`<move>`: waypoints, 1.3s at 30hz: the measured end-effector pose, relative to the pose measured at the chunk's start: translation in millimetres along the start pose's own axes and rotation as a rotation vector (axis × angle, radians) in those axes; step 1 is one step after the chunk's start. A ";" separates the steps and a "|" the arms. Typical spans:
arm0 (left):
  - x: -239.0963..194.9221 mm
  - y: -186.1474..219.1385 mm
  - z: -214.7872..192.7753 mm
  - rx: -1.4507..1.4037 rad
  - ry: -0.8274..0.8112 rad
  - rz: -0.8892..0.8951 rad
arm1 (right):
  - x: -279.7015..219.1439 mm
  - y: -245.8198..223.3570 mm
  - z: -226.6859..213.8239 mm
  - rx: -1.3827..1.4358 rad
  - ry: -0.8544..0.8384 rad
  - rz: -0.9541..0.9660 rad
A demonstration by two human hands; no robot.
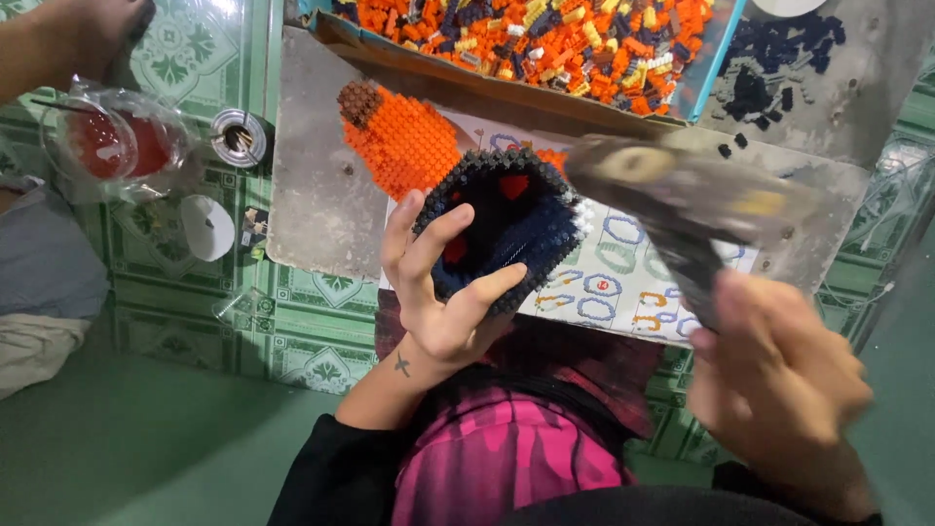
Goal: The person assembles a corn-shaped model made of small plastic beads. They attach a black ring to the top of a blue and orange structure, then use a hammer to tap the beads into place to secure the connection.
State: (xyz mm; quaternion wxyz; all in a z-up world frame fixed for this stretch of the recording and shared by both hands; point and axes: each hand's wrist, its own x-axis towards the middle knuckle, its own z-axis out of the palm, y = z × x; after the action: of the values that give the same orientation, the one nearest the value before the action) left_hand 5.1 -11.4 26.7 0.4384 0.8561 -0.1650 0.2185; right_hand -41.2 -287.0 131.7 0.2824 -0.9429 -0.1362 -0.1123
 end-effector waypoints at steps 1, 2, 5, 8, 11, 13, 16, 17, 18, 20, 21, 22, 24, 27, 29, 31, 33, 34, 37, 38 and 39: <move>-1.0 -0.5 0.1 0.005 0.010 0.004 | 16.0 -6.2 2.8 0.001 -0.107 -0.010; -1.1 -1.2 1.1 0.009 0.023 0.010 | 33.0 -11.7 5.3 0.001 -0.212 -0.021; 0.0 -0.8 -1.4 0.006 -0.010 0.011 | 30.9 -13.6 3.0 -0.088 -0.204 -0.035; -0.5 -1.6 1.6 0.003 0.029 0.014 | 11.7 -3.8 -4.6 -0.087 -0.166 -0.006; -0.1 0.3 -1.7 0.005 -0.008 -0.001 | -11.8 3.7 -2.9 -0.025 -0.053 -0.046; -1.1 -0.5 -0.5 0.015 -0.001 0.006 | 11.3 -6.6 1.4 -0.044 -0.150 -0.058; 1.3 0.4 0.4 0.023 0.011 0.016 | 22.4 -16.3 -1.5 -0.063 -0.223 -0.044; 1.7 0.9 0.4 0.023 0.013 0.012 | 21.5 -18.6 -3.5 -0.059 -0.204 -0.019; 1.2 0.6 0.8 0.022 0.012 0.011 | 12.7 -12.1 -2.7 -0.059 -0.205 -0.017; 0.1 -0.6 1.1 0.019 0.026 0.013 | -4.5 0.9 -0.5 0.006 -0.075 -0.046; 0.0 -0.7 0.0 0.020 0.026 0.012 | -12.9 7.1 0.3 0.007 -0.076 -0.046; -0.4 -0.7 -1.2 0.019 0.002 0.006 | -21.1 13.3 0.8 0.001 -0.075 -0.062; -0.2 -0.5 -2.0 0.018 -0.021 0.002 | -17.2 10.3 2.1 -0.005 -0.072 -0.079; 1.3 0.0 -0.6 0.062 -0.006 0.028 | 1.0 -7.9 0.7 -0.034 -0.162 0.010; 1.4 0.6 -0.4 0.049 0.013 0.013 | -10.2 -7.4 -4.2 -0.037 -0.121 0.083; -0.2 1.0 -2.0 0.042 -0.004 0.005 | -36.5 16.8 3.6 -0.039 -0.092 0.034; 1.4 1.7 -3.3 0.037 -0.017 0.004 | -37.0 20.5 6.4 -0.042 -0.057 -0.019; 2.5 2.7 -3.5 0.059 -0.009 0.001 | -26.9 10.8 4.4 -0.066 -0.081 0.017; 2.1 4.1 -2.2 0.096 0.002 -0.010 | -54.4 28.4 4.6 -0.121 -0.036 0.079; 0.4 4.5 -2.5 0.119 0.011 -0.028 | -73.6 41.4 6.2 -0.148 0.024 0.094; -5.6 0.4 -3.5 0.118 0.004 -0.024 | -72.8 42.2 10.2 -0.147 0.027 0.102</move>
State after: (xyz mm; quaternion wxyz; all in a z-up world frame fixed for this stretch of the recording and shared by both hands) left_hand -0.6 -8.2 25.9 0.3903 0.8818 -0.1406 0.2243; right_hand -94.6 -329.2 81.2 0.2198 -0.9651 -0.0757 -0.1204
